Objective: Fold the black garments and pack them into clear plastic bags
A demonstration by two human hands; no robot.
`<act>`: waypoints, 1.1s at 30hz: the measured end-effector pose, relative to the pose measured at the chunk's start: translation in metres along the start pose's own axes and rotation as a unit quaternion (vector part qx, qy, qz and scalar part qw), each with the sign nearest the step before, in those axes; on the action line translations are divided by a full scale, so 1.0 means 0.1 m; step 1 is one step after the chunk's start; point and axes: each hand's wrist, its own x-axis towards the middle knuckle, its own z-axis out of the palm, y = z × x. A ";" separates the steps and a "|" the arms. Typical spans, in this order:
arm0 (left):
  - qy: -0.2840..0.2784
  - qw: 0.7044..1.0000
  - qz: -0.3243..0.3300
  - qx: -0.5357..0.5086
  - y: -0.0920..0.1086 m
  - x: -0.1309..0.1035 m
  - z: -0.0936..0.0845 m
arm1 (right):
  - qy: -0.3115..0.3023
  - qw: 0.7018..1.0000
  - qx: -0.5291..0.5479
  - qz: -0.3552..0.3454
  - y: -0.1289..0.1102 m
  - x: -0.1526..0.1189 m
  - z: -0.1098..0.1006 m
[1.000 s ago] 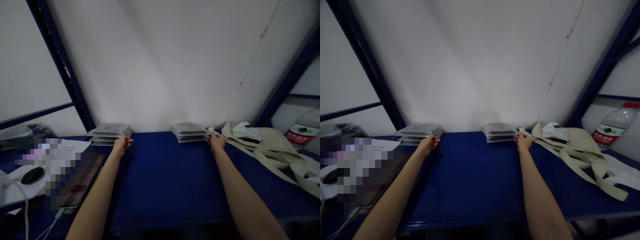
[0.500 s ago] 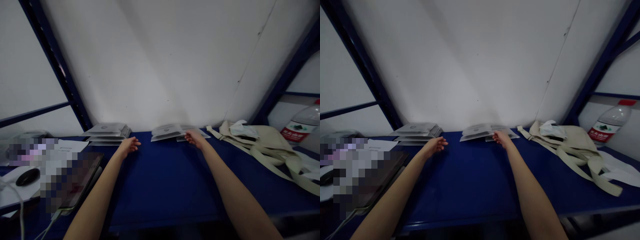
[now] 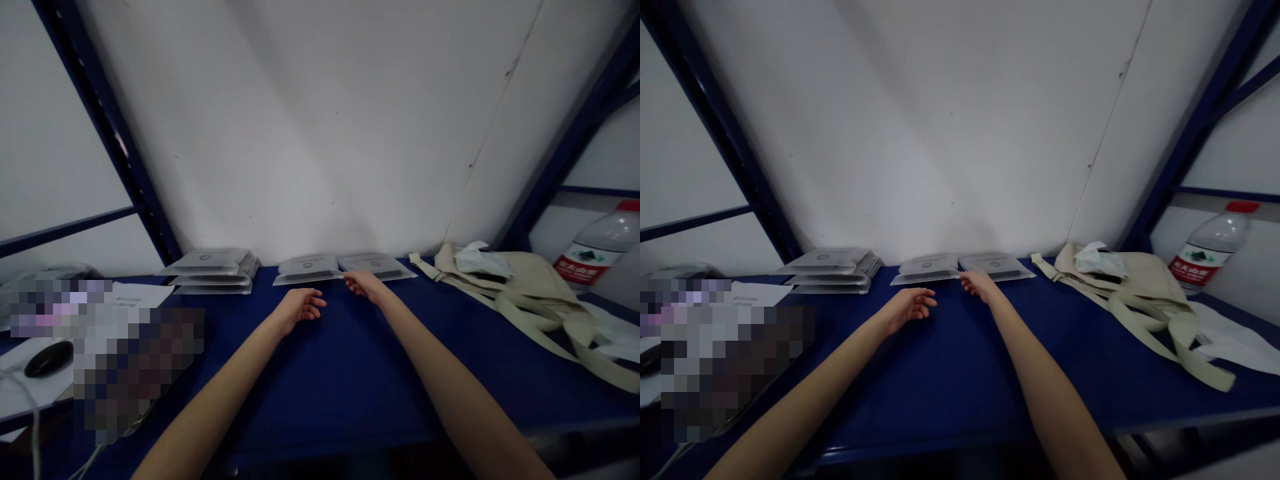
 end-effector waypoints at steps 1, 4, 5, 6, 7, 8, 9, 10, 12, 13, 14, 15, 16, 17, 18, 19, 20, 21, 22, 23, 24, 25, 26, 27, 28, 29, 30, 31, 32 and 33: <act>0.001 1.000 -0.008 -0.013 0.00 0.03 0.07 | 0.002 1.000 -0.002 -0.001 0.00 0.01 0.00; 0.026 0.998 -0.023 -0.051 0.00 0.15 0.31 | 0.003 1.000 -0.008 -0.008 0.01 0.01 0.00; 0.037 0.997 -0.024 -0.060 0.01 0.21 0.40 | 0.002 1.000 -0.010 -0.011 0.01 0.00 0.00; 0.046 0.997 -0.025 -0.064 0.01 0.27 0.49 | 0.002 1.000 -0.012 -0.015 0.01 0.00 0.00; 0.050 0.996 -0.026 -0.066 0.00 0.34 0.57 | 0.003 1.000 -0.014 -0.018 0.01 -0.01 0.00; 0.051 0.996 -0.029 -0.067 0.00 0.41 0.65 | 0.004 1.000 -0.016 -0.021 0.01 -0.02 -0.01; 0.048 0.996 -0.033 -0.068 0.00 0.47 0.72 | 0.005 1.000 -0.017 -0.025 0.01 -0.03 -0.01; 0.047 0.996 -0.034 -0.068 -0.01 0.53 0.79 | 0.007 0.999 -0.018 -0.029 0.01 -0.04 -0.01; 0.056 0.995 -0.031 -0.071 -0.02 0.64 0.88 | 0.010 0.999 -0.021 -0.039 0.00 -0.05 -0.02; 0.068 0.995 -0.025 -0.073 -0.02 0.69 0.92 | 0.012 0.999 -0.023 -0.045 -0.01 -0.06 -0.03; 0.083 0.993 -0.017 -0.075 -0.02 0.72 0.94 | 0.015 0.998 -0.026 -0.050 -0.01 -0.06 -0.03; 0.098 0.992 -0.009 -0.078 -0.02 0.75 0.95 | 0.017 0.998 -0.029 -0.054 -0.02 -0.06 -0.04; 0.112 0.990 -0.001 -0.080 -0.02 0.77 0.96 | 0.019 0.998 -0.033 -0.058 -0.02 -0.06 -0.04; 0.122 0.989 0.007 -0.083 -0.01 0.78 0.96 | 0.021 0.997 -0.037 -0.061 -0.03 -0.05 -0.04; 0.130 0.988 0.014 -0.085 -0.01 0.78 0.96 | 0.023 0.997 -0.041 -0.064 -0.03 -0.05 -0.04; 0.137 0.987 0.019 -0.087 -0.01 0.78 0.95 | 0.024 0.997 -0.044 -0.067 -0.03 -0.04 -0.04; 0.144 0.985 0.024 -0.088 -0.01 0.77 0.94 | 0.026 0.996 -0.047 -0.070 -0.03 -0.04 -0.03; 0.152 0.984 0.028 -0.088 0.00 0.76 0.91 | 0.029 0.996 -0.050 -0.073 -0.03 -0.03 -0.03; 0.160 0.983 0.031 -0.087 0.00 0.75 0.88 | 0.032 0.995 -0.053 -0.077 -0.03 -0.03 -0.03; 0.168 0.982 0.033 -0.085 0.00 0.73 0.84 | 0.034 0.995 -0.056 -0.080 -0.03 -0.03 -0.03; 0.177 0.980 0.035 -0.082 0.00 0.72 0.78 | 0.037 0.994 -0.058 -0.082 -0.03 -0.03 -0.03; 0.186 0.979 0.036 -0.079 0.01 0.70 0.71 | 0.040 0.994 -0.060 -0.084 -0.03 -0.03 -0.04; 0.194 0.977 0.038 -0.076 0.01 0.68 0.63 | 0.042 0.994 -0.061 -0.085 -0.03 -0.03 -0.05; 0.202 0.976 0.040 -0.072 0.03 0.65 0.54 | 0.045 0.993 -0.061 -0.086 -0.04 -0.03 -0.06; 0.210 0.974 0.043 -0.068 0.04 0.62 0.43 | 0.047 0.993 -0.061 -0.085 -0.04 -0.03 -0.07; 0.216 0.973 0.045 -0.063 0.05 0.59 0.32 | 0.048 0.993 -0.060 -0.084 -0.04 -0.03 -0.07; 0.221 0.972 0.047 -0.056 0.07 0.56 0.21 | 0.049 0.994 -0.060 -0.083 -0.05 -0.03 -0.08; 0.226 0.972 0.051 -0.049 0.08 0.53 0.10 | 0.049 0.994 -0.059 -0.082 -0.05 -0.02 -0.08; 0.229 0.971 0.055 -0.041 0.09 0.50 0.00 | 0.048 0.994 -0.059 -0.081 -0.05 -0.01 -0.08; 0.233 0.970 0.060 -0.032 0.10 0.47 -0.10 | 0.046 0.994 -0.058 -0.080 -0.05 0.00 -0.08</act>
